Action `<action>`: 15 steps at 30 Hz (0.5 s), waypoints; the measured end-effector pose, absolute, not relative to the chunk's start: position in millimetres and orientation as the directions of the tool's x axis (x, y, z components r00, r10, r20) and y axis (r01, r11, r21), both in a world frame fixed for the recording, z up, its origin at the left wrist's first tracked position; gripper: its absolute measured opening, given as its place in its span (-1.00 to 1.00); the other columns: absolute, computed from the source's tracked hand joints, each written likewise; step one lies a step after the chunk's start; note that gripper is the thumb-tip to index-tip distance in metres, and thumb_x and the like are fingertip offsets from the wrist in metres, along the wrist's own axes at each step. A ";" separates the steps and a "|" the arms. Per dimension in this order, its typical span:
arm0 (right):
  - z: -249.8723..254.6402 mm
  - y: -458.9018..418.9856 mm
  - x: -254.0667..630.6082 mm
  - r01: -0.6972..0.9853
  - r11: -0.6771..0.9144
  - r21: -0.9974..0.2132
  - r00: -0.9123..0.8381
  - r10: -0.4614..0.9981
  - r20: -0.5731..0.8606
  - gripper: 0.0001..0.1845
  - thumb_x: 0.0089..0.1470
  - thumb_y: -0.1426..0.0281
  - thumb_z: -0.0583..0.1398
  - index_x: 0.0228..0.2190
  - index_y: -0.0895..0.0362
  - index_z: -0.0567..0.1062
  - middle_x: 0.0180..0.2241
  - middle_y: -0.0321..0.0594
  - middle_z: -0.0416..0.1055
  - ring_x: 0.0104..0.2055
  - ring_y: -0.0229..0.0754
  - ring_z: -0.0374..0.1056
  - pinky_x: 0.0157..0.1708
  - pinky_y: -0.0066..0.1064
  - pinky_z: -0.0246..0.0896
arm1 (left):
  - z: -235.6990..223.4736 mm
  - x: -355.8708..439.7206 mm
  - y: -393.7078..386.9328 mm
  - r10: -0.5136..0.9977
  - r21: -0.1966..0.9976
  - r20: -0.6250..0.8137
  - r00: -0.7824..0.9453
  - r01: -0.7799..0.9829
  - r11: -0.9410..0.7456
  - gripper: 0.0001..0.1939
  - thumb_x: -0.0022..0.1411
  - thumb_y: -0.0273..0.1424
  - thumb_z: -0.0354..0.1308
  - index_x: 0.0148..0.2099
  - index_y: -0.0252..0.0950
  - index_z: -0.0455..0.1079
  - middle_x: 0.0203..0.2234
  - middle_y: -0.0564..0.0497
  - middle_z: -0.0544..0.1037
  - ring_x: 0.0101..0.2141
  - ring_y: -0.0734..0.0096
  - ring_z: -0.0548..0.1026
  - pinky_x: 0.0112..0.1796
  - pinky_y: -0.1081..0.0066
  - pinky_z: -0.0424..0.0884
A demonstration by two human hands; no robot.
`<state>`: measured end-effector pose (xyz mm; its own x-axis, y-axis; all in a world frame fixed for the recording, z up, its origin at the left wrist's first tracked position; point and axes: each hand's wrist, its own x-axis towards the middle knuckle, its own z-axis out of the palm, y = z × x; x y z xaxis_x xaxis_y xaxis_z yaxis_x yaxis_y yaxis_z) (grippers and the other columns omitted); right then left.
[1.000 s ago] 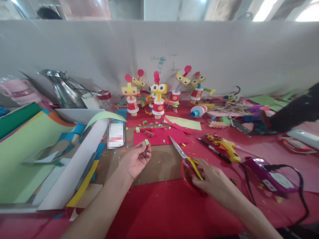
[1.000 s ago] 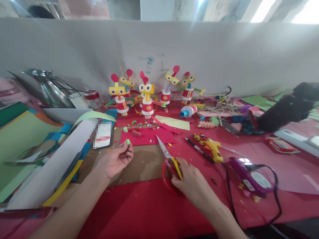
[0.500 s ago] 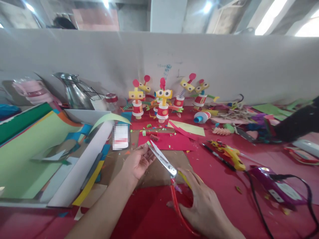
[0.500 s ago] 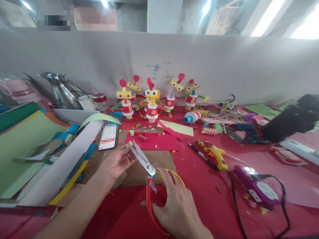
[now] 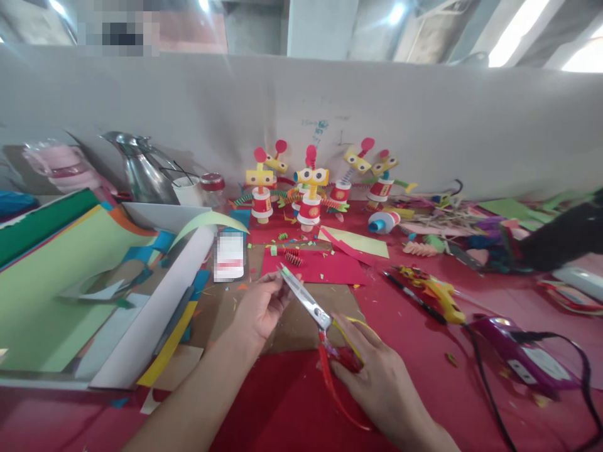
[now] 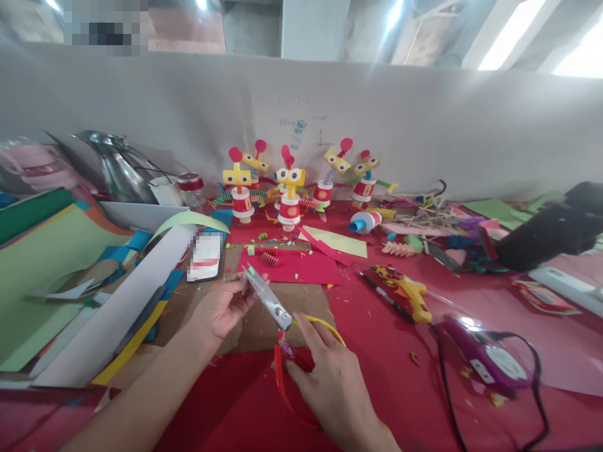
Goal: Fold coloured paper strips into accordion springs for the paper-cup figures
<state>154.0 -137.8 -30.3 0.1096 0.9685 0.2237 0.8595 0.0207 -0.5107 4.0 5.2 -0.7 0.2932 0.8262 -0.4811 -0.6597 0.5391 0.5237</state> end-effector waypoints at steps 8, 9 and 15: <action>-34.6 -142.7 162.0 0.825 0.004 -0.565 0.134 0.970 0.203 -0.49 0.06 0.43 0.08 0.08 0.05 0.29 0.00 -0.14 0.42 -0.02 -0.11 0.40 -0.10 -0.32 0.36 | -6.8 3.3 5.6 0.834 0.548 -0.435 0.339 -0.635 0.544 -0.82 0.16 -0.68 0.06 -0.46 -0.42 0.36 -0.52 -0.08 0.52 -0.39 0.33 0.58 -0.24 0.32 0.54; -34.9 -143.0 166.3 0.831 -0.017 -0.556 0.161 0.964 0.212 -0.51 0.06 0.41 0.08 0.07 0.07 0.30 -0.01 -0.13 0.43 -0.03 -0.11 0.40 -0.10 -0.31 0.35 | -7.5 3.1 5.6 0.838 0.553 -0.422 0.347 -0.634 0.541 -0.83 0.15 -0.67 0.09 -0.47 -0.41 0.36 -0.52 -0.08 0.52 -0.38 0.32 0.58 -0.23 0.32 0.53; -31.6 -144.3 185.1 0.908 -0.258 -0.332 0.323 0.933 0.158 -0.62 0.12 0.30 0.06 -0.02 0.07 0.36 -0.19 -0.13 0.51 -0.21 0.01 0.47 -0.31 -0.21 0.38 | -3.5 1.8 0.9 0.841 0.569 -0.346 0.416 -0.619 0.541 -0.94 0.09 -0.62 0.19 -0.40 -0.41 0.43 -0.50 -0.08 0.56 -0.41 0.40 0.56 -0.26 0.40 0.52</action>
<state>185.1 -144.3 -31.6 0.3226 0.9332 0.1581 0.9076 -0.2575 -0.3316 1.8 0.9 -3.5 0.4164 0.8408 -0.3460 -0.6192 0.5408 0.5693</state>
